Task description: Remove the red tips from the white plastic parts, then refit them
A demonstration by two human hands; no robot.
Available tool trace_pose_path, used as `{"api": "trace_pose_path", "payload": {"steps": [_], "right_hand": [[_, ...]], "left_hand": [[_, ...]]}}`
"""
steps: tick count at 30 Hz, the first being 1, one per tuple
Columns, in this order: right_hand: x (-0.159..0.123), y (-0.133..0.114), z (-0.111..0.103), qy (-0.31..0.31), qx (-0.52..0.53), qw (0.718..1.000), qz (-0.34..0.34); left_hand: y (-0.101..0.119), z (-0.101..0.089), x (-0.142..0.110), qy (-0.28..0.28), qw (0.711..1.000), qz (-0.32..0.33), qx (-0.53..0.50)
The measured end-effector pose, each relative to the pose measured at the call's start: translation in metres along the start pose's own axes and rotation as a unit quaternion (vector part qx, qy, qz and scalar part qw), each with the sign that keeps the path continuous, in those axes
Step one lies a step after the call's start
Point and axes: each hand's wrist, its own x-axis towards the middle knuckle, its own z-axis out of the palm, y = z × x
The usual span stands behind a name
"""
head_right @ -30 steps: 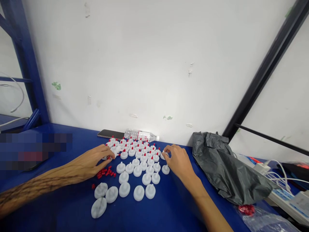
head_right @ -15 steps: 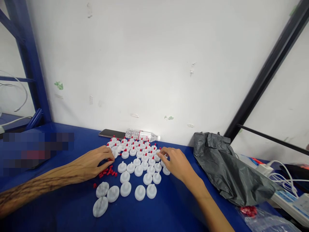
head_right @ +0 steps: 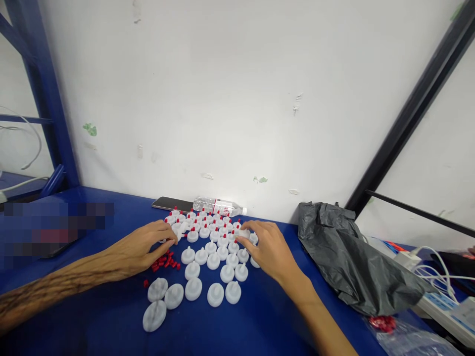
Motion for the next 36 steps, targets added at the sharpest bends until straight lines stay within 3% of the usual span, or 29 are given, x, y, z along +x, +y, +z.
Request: {"api": "trace_pose_path", "payload": {"steps": [3,10,16,22,26,29,31,34,36], "right_hand": [[-0.001,-0.026,-0.002,0.014,0.067,0.998,-0.018],[-0.011,-0.088,0.015,0.002,0.174,0.973,-0.152],[-0.017,-0.091,0.023,-0.003,0.232,0.959,-0.160],[-0.018,-0.090,0.019,0.009,0.222,0.960,-0.168],[-0.014,-0.089,0.016,0.027,0.193,0.960,-0.201],[-0.007,-0.089,0.013,0.044,0.167,0.958,-0.228],[-0.003,-0.091,0.014,0.055,0.158,0.954,-0.247],[0.000,-0.091,0.015,0.070,0.127,0.946,-0.289],[0.000,-0.084,0.013,0.087,0.092,0.943,-0.309]], "left_hand": [[0.011,-0.006,0.000,0.031,0.999,0.014,-0.001],[0.045,-0.005,0.000,0.091,0.990,0.106,0.027],[0.056,0.003,-0.001,0.113,0.966,0.184,0.144],[0.059,0.002,-0.001,0.085,0.969,0.166,0.160],[0.059,0.001,-0.002,0.071,0.986,0.145,0.045],[0.061,-0.003,0.000,0.076,0.993,0.081,-0.049],[0.064,-0.005,0.003,0.050,0.993,0.024,-0.108],[0.062,-0.002,0.007,-0.013,0.965,-0.055,-0.255],[0.054,0.003,0.009,-0.051,0.918,-0.104,-0.380]]}}
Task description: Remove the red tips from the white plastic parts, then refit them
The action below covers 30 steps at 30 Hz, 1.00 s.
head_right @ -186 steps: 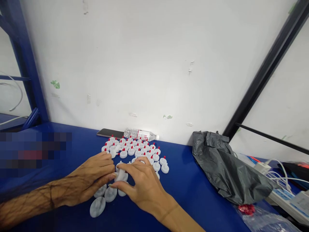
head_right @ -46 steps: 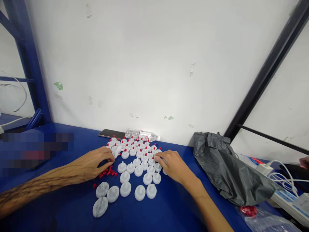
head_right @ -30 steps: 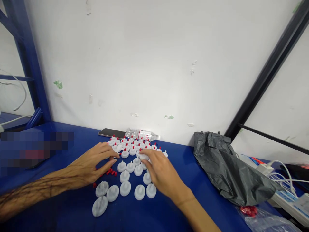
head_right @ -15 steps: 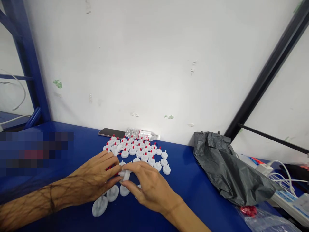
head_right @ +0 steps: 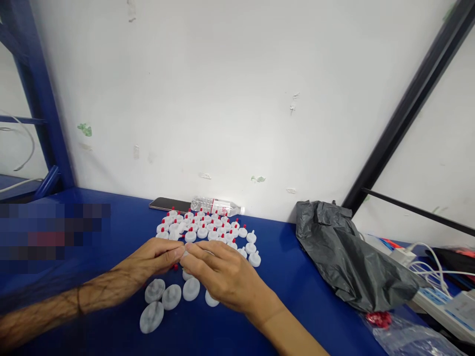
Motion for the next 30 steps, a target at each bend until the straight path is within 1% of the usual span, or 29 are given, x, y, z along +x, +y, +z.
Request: {"api": "trace_pose_path", "payload": {"steps": [2,3,4,5,6,7,9,10,11,13,15,18,20,23,30], "right_hand": [[-0.008,0.011,-0.010,0.008,-0.041,0.999,0.008],[-0.014,0.019,-0.016,0.013,-0.056,0.998,0.040],[-0.020,0.029,-0.023,0.023,-0.067,0.995,0.068],[-0.025,0.039,-0.029,0.054,-0.086,0.989,0.104],[-0.031,0.049,-0.034,0.091,-0.116,0.974,0.172],[-0.036,0.058,-0.038,0.103,-0.132,0.959,0.229],[-0.043,0.072,-0.040,0.099,-0.147,0.936,0.305],[-0.045,0.077,-0.039,0.083,-0.148,0.932,0.320],[-0.046,0.079,-0.036,0.063,-0.145,0.933,0.323],[-0.048,0.081,-0.030,0.025,-0.127,0.940,0.316],[-0.050,0.079,-0.024,-0.005,-0.095,0.944,0.316],[-0.053,0.079,-0.018,-0.043,-0.064,0.940,0.333],[-0.055,0.080,-0.017,-0.062,-0.066,0.935,0.342],[-0.057,0.084,-0.016,-0.074,-0.073,0.934,0.343],[-0.062,0.089,-0.012,-0.116,-0.073,0.928,0.346]], "left_hand": [[-0.011,-0.010,0.003,-0.008,0.993,-0.039,-0.114],[-0.016,-0.017,0.004,0.003,0.990,-0.047,-0.133],[-0.019,-0.025,0.004,0.029,0.990,-0.042,-0.128],[-0.021,-0.034,0.004,0.066,0.992,-0.034,-0.100],[-0.021,-0.041,0.003,0.101,0.993,-0.030,-0.053],[-0.019,-0.048,0.002,0.133,0.991,-0.014,0.010],[-0.015,-0.054,0.001,0.151,0.977,0.012,0.150],[-0.013,-0.054,0.000,0.146,0.966,0.022,0.213],[-0.011,-0.052,-0.001,0.134,0.955,0.027,0.264],[-0.011,-0.046,-0.002,0.103,0.938,0.032,0.328],[-0.014,-0.039,-0.002,0.071,0.931,0.033,0.358],[-0.020,-0.036,-0.002,0.041,0.922,0.030,0.384],[-0.022,-0.037,-0.002,0.035,0.918,0.027,0.394],[-0.023,-0.040,-0.002,0.032,0.914,0.018,0.403],[-0.024,-0.043,-0.002,0.029,0.913,-0.018,0.406]]}}
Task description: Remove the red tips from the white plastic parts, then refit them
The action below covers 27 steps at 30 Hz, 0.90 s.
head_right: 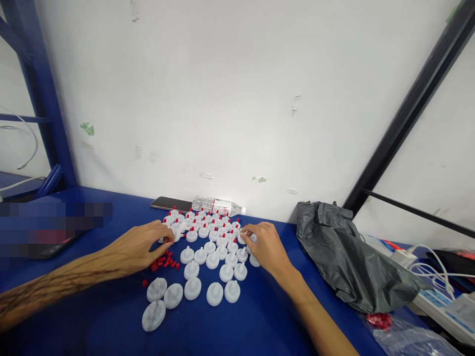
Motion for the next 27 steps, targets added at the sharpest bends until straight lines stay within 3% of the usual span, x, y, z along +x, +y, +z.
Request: {"api": "trace_pose_path", "payload": {"steps": [8,13,19,27], "right_hand": [[-0.002,-0.004,-0.003,-0.021,0.002,1.000,-0.003],[-0.007,-0.021,-0.011,-0.029,0.038,0.997,-0.066],[-0.013,-0.029,-0.005,-0.019,0.051,0.990,-0.132],[-0.008,-0.040,-0.019,0.020,0.057,0.995,-0.079]], "left_hand": [[-0.012,0.011,0.003,-0.017,0.999,0.025,0.011],[-0.010,0.010,0.002,-0.028,0.999,0.021,0.009],[-0.009,0.010,0.001,-0.033,0.999,0.012,0.006],[-0.003,0.005,0.001,0.001,0.999,0.032,0.011]]}}
